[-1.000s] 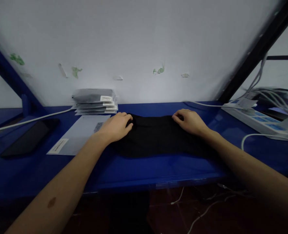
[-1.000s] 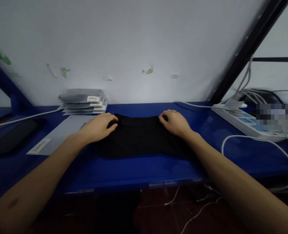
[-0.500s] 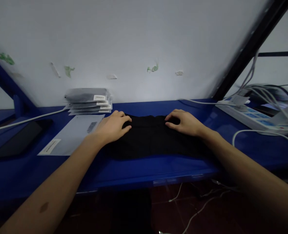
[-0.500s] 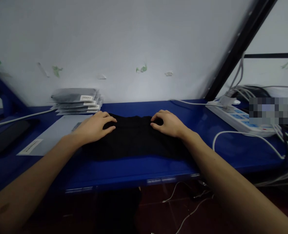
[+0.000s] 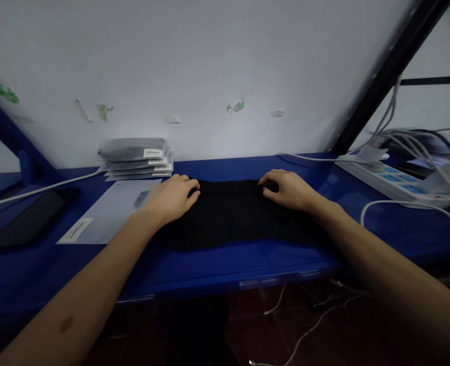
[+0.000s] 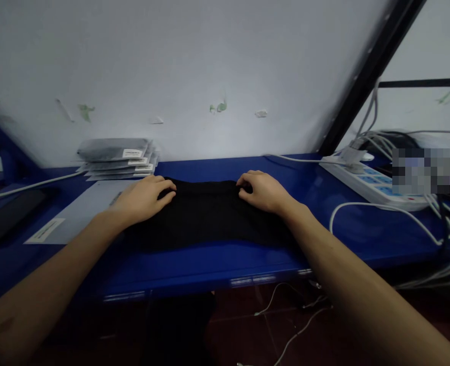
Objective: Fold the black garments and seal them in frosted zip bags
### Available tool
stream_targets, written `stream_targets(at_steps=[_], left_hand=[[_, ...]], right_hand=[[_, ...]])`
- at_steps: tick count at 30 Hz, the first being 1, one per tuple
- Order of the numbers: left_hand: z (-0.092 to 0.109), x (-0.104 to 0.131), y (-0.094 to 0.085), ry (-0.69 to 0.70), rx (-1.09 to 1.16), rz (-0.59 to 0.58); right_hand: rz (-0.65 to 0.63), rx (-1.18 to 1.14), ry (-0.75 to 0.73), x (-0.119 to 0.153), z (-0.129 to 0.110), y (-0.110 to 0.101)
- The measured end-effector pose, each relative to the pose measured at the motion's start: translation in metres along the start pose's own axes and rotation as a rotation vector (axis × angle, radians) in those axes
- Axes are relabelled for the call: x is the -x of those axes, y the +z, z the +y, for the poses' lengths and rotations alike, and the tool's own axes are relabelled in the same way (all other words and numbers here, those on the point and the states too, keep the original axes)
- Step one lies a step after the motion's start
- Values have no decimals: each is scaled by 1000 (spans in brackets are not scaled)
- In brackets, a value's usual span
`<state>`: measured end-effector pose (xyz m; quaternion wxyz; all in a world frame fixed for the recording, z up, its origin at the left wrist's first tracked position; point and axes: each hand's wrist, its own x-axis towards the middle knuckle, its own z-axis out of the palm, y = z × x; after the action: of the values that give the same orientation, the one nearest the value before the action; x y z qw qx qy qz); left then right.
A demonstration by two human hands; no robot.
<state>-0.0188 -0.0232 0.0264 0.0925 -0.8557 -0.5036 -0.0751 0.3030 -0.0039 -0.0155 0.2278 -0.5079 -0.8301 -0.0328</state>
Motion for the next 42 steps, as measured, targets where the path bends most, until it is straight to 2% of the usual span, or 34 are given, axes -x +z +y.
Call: stream_targets(at_steps=[6, 9, 13, 16, 20, 23, 25, 29, 31, 36, 42], left_hand=[[2, -1, -3, -120, 58, 178], [1, -6, -1, -200, 105, 218], [-4, -16, 4, -294, 110, 261], [-9, -17, 8, -245, 128, 300], [-8, -11, 7, -48, 126, 363], [-2, -9, 3, 107, 129, 293], [1, -10, 4, 152, 128, 208], [-5, -14, 17, 71, 132, -3], [-10, -14, 23, 34, 142, -61], [-15, -13, 28, 29, 162, -78], [-15, -13, 27, 12, 193, -84]], right_hand=[[93, -82, 66, 1, -8, 0], [161, -98, 88, -3, -11, 1], [227, 13, 143, -19, -11, 1], [214, 85, 80, -32, -10, 5], [306, 127, 125, -34, -8, 18], [317, 127, 168, -29, -7, 25], [297, 112, 175, -26, -5, 26], [138, 48, 152, -25, 3, 26], [71, 31, 142, -26, 9, 27], [60, 28, 132, -26, 16, 27], [59, -7, 148, -23, 11, 23]])
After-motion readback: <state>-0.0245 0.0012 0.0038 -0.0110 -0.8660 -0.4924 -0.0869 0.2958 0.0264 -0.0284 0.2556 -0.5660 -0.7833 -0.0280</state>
